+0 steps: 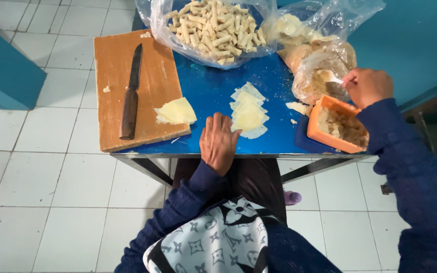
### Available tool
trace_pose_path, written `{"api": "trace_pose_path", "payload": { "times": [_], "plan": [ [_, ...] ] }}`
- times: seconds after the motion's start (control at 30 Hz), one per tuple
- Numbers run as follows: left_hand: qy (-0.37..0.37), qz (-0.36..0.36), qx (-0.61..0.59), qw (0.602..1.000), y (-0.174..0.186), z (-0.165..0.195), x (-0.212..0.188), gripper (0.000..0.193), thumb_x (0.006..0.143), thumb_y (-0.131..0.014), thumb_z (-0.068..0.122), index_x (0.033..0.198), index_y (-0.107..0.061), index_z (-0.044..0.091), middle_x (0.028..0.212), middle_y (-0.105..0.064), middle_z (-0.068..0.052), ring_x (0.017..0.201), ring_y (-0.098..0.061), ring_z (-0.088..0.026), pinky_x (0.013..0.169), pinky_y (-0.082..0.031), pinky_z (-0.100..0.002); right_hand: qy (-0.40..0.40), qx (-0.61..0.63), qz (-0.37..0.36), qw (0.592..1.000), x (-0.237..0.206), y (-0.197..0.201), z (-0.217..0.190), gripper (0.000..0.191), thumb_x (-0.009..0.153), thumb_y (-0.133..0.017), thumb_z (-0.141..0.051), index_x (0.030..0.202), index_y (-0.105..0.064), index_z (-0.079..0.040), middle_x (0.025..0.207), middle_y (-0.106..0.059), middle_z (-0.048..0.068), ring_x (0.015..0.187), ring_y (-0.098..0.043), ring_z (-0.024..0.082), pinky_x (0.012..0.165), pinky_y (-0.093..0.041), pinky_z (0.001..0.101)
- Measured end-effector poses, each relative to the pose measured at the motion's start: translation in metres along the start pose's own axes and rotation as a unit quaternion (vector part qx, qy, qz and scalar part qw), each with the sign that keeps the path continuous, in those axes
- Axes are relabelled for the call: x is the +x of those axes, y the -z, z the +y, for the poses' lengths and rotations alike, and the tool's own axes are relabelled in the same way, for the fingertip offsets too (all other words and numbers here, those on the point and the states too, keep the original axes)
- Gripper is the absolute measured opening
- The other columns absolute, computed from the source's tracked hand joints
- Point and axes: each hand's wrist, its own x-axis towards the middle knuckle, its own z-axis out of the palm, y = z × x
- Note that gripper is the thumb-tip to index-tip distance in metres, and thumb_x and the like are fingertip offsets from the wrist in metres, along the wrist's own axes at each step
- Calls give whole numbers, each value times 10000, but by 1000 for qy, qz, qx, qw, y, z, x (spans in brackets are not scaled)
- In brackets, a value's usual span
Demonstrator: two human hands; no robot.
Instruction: The person sits at a blue table and assembles filled snacks. They take thin translucent wrapper sheets, spoon crumbly filling from an orange container onto a sheet, fold the sheet over the filling, and set the folded piece aside, repeating the cycle. A knife on a cutting board and bags of snack pieces and powder sit nearby but are not used.
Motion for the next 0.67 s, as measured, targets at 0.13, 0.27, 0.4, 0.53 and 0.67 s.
{"api": "trace_pose_path", "payload": {
  "times": [0.13, 0.27, 0.4, 0.53, 0.67],
  "plan": [
    [6, -3, -16, 1000, 0, 2, -1, 239, 842, -747, 143, 990, -590, 39, 1019, -541, -130, 970, -544, -339, 781, -445, -446, 57, 16, 31, 998, -14, 1, -4, 60, 963, -748, -179, 925, -794, -170, 869, -753, 45, 756, -709, 259, 709, -547, 396],
    [2, 5, -48, 999, 0, 5, 1, 207, 842, -712, 108, 994, -586, 46, 1024, -548, -118, 998, -550, -332, 817, -453, -438, 53, 16, 8, 998, -15, -4, -9, 58, 966, -769, -217, 972, -800, -168, 843, -749, 65, 729, -706, 266, 685, -545, 405],
    [-11, 9, -44, 999, -3, 3, 1, 145, 865, -688, 77, 959, -581, 48, 1009, -551, -119, 980, -541, -339, 844, -460, -445, 48, 76, -22, 996, -13, -8, 1, 99, 970, -783, -240, 995, -818, -152, 881, -765, 73, 761, -722, 239, 692, -552, 369],
    [-5, 7, -55, 998, -7, 1, 1, 126, 870, -672, 49, 942, -569, 40, 984, -556, -124, 956, -539, -346, 826, -466, -449, 7, 166, -48, 985, -11, -3, 16, 110, 970, -748, -183, 1050, -800, -128, 902, -775, 44, 785, -736, 155, 696, -546, 303],
    [3, 9, -90, 996, -10, -3, -1, 109, 885, -659, 34, 938, -565, 45, 976, -569, -120, 949, -545, -342, 822, -475, -444, 1, 179, -40, 983, -16, 8, 23, 124, 986, -740, -171, 1068, -798, -99, 939, -780, 40, 800, -731, 144, 715, -538, 288]
  ]
}}
